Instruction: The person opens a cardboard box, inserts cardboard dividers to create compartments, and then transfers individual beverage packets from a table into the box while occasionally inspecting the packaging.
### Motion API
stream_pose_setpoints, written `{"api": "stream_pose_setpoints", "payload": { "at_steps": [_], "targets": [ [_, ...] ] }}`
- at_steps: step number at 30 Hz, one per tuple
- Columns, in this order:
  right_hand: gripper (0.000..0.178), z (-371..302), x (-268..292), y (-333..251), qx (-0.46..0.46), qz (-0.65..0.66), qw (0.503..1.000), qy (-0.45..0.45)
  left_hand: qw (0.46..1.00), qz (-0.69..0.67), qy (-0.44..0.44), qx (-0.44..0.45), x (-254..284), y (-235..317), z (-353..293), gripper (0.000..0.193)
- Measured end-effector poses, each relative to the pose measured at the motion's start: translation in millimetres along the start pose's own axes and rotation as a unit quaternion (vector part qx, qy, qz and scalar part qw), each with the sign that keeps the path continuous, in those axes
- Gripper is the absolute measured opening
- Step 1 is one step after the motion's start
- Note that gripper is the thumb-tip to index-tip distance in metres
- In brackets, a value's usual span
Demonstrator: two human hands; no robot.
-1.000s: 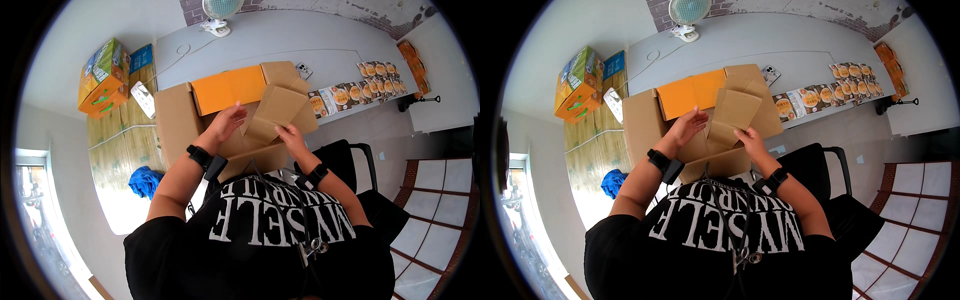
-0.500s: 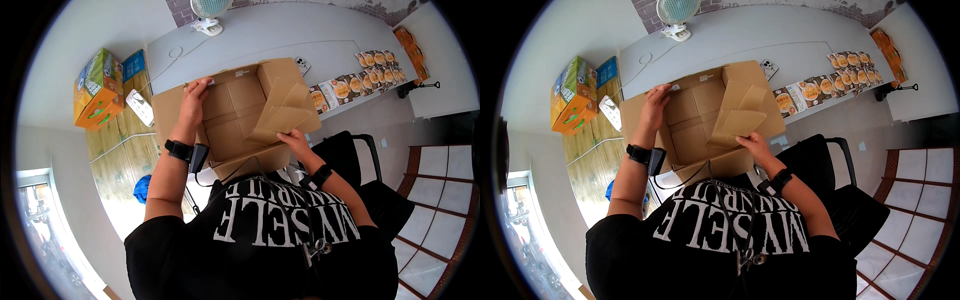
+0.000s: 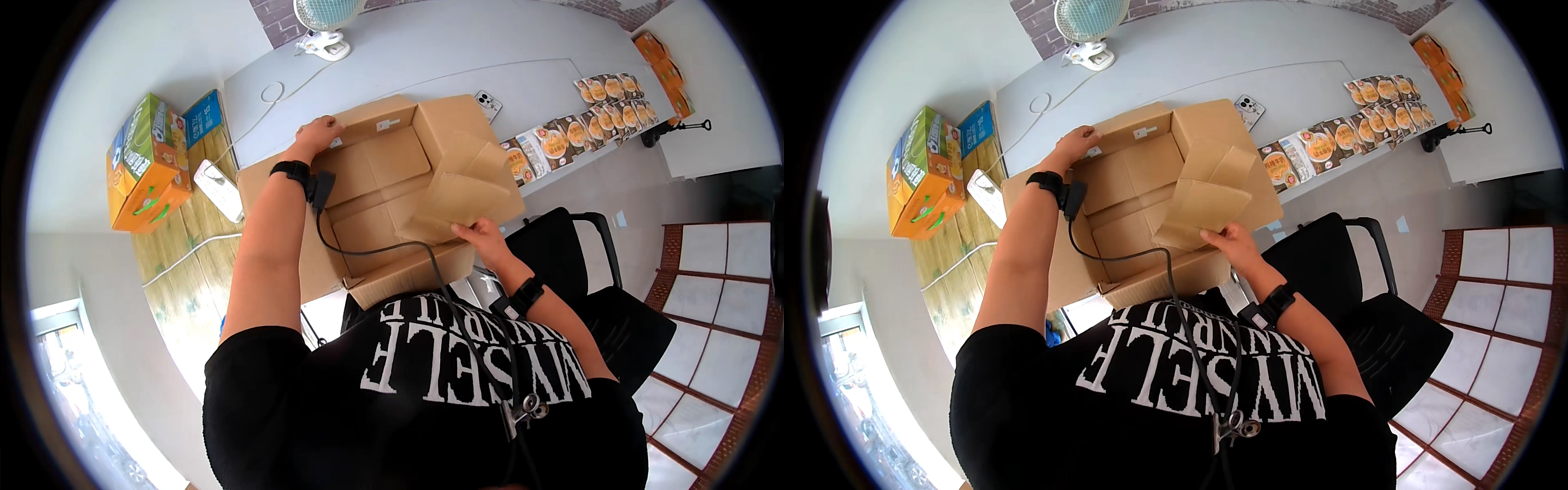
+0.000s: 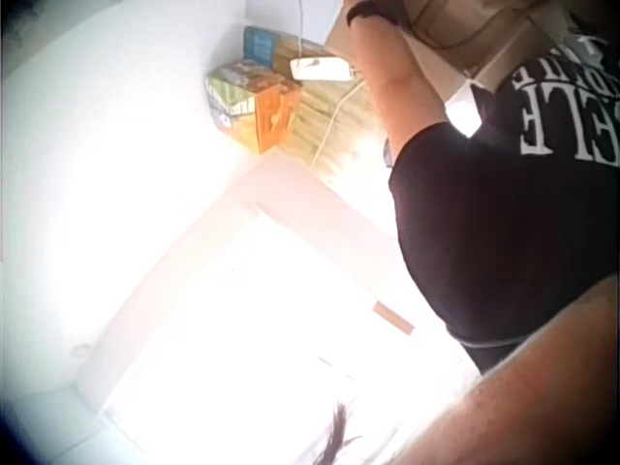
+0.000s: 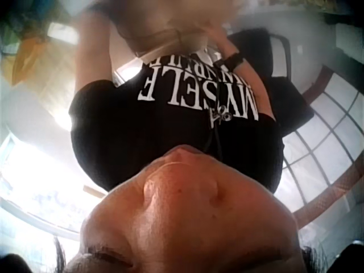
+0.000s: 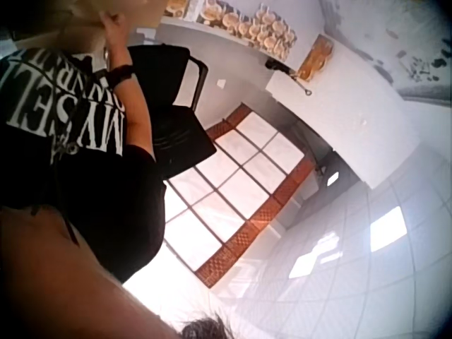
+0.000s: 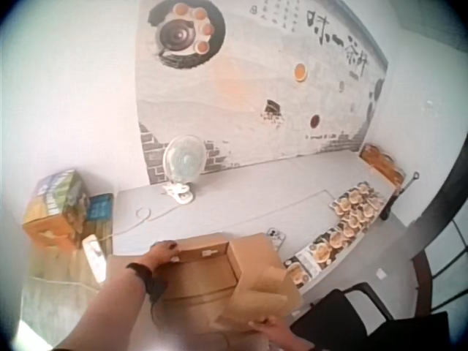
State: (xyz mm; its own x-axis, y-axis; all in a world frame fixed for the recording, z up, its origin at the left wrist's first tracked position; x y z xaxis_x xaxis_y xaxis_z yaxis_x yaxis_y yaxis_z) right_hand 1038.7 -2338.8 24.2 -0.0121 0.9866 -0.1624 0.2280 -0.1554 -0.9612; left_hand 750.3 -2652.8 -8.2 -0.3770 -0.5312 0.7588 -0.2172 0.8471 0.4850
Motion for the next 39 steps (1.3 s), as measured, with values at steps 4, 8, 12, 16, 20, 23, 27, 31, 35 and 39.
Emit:
{"api": "stream_pose_setpoints", "payload": {
  "at_steps": [4, 8, 12, 16, 20, 23, 27, 31, 35, 39],
  "targets": [
    [0.024, 3.9, -9.2, -5.1, 0.012, 0.025, 1.000, 0.001, 0.997, -0.003, 0.048, -0.052, 2.5, -7.5, -12.5, 0.056],
    [0.025, 23.0, -16.9, -8.2, 0.021, -0.020, 0.999, 0.032, 0.961, 0.020, 0.210, -0.177, 6.9, 1.9, -47.4, 0.048],
    [0.031, 54.9, -37.5, -20.2, 0.120, -0.171, 0.978, -0.008, 0.961, -0.190, 0.092, -0.180, 8.6, 46.8, -137.6, 0.052],
    [0.041, 69.2, -75.1, -41.2, 0.129, -0.408, 0.901, -0.077, 0.914, -0.353, -0.075, -0.185, -41.7, 47.6, -181.0, 0.074],
    [0.050, 65.4, -105.7, -58.2, 0.191, -0.451, 0.855, -0.171, 0.855, -0.490, -0.170, -0.013, -59.7, 46.4, -190.9, 0.093],
    [0.056, 69.7, -103.6, -50.6, 0.214, -0.410, 0.857, -0.226, 0.806, -0.559, -0.184, 0.065, -56.1, 48.7, -202.3, 0.089],
    [0.058, 67.9, -90.3, -43.6, 0.127, -0.241, 0.917, -0.293, 0.775, -0.584, -0.240, 0.020, -57.3, 27.4, -194.7, 0.081],
    [0.043, 65.7, -81.3, -43.4, 0.115, -0.257, 0.917, -0.283, 0.787, -0.574, -0.228, 0.014, -64.5, 18.4, -191.1, 0.085],
    [0.035, 73.3, -74.0, -39.6, 0.249, -0.481, 0.808, -0.233, 0.814, -0.539, -0.210, 0.042, -76.4, 16.8, -192.8, 0.094],
    [0.036, 82.9, -67.4, -37.1, 0.333, -0.541, 0.743, -0.210, 0.921, -0.378, 0.090, -0.020, -82.2, 10.0, -194.5, 0.100]
  ]
}}
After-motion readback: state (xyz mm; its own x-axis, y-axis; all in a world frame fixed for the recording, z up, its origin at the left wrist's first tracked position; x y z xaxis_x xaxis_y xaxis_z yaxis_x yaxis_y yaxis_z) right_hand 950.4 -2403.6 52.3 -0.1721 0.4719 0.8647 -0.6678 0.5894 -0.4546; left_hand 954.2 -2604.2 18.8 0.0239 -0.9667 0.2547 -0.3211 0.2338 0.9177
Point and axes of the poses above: each hand's wrist, its own z-axis towards the middle knuckle, its own x-axis out of the back of the hand, y = z × x, the point moved 1 cm from there along z, towards the middle knuckle, and after that the axes turned 11 degrees about x, right-handed, at the moved point
